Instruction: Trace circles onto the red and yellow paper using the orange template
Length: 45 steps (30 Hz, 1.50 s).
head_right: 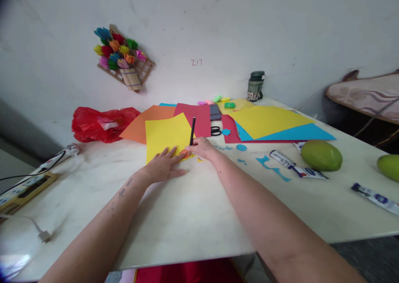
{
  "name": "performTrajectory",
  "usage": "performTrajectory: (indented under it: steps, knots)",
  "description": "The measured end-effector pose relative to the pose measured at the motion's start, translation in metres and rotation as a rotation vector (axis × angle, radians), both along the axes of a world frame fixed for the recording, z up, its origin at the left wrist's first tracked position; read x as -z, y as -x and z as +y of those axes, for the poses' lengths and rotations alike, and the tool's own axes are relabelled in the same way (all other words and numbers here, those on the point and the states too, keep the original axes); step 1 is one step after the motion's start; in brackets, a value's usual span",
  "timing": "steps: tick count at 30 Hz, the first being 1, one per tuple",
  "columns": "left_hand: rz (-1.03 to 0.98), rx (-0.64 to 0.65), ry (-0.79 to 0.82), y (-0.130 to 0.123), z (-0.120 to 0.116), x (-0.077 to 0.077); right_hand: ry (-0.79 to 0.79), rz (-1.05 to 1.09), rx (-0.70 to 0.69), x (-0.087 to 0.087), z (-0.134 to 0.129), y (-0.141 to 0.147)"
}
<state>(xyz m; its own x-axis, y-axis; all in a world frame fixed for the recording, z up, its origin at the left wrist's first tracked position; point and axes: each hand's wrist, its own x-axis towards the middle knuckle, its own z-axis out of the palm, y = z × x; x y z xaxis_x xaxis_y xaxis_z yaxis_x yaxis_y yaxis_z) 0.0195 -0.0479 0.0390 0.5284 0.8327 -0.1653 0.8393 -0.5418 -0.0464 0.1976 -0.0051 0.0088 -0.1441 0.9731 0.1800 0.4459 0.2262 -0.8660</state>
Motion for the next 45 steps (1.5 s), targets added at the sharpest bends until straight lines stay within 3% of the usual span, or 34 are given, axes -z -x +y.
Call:
performTrajectory:
  steps: [14, 23, 28, 35, 45]
  knots:
    - [-0.012, -0.002, 0.011, 0.000, -0.001, -0.001, -0.035, 0.000, 0.024, 0.009, 0.008, -0.004]
    - [-0.016, -0.012, 0.013, 0.000, -0.001, -0.002, -0.002, 0.066, 0.082, -0.002, -0.001, -0.002]
    - [-0.020, -0.007, 0.003, 0.000, 0.000, 0.000, -0.022, 0.209, -0.036, -0.008, -0.006, 0.002]
    - [-0.004, -0.015, -0.007, 0.002, 0.002, 0.002, 0.027, 0.107, -0.151, -0.002, -0.006, 0.001]
    - [-0.100, -0.020, 0.069, 0.011, 0.011, 0.007, -0.005, -0.007, -0.124, -0.005, -0.010, 0.004]
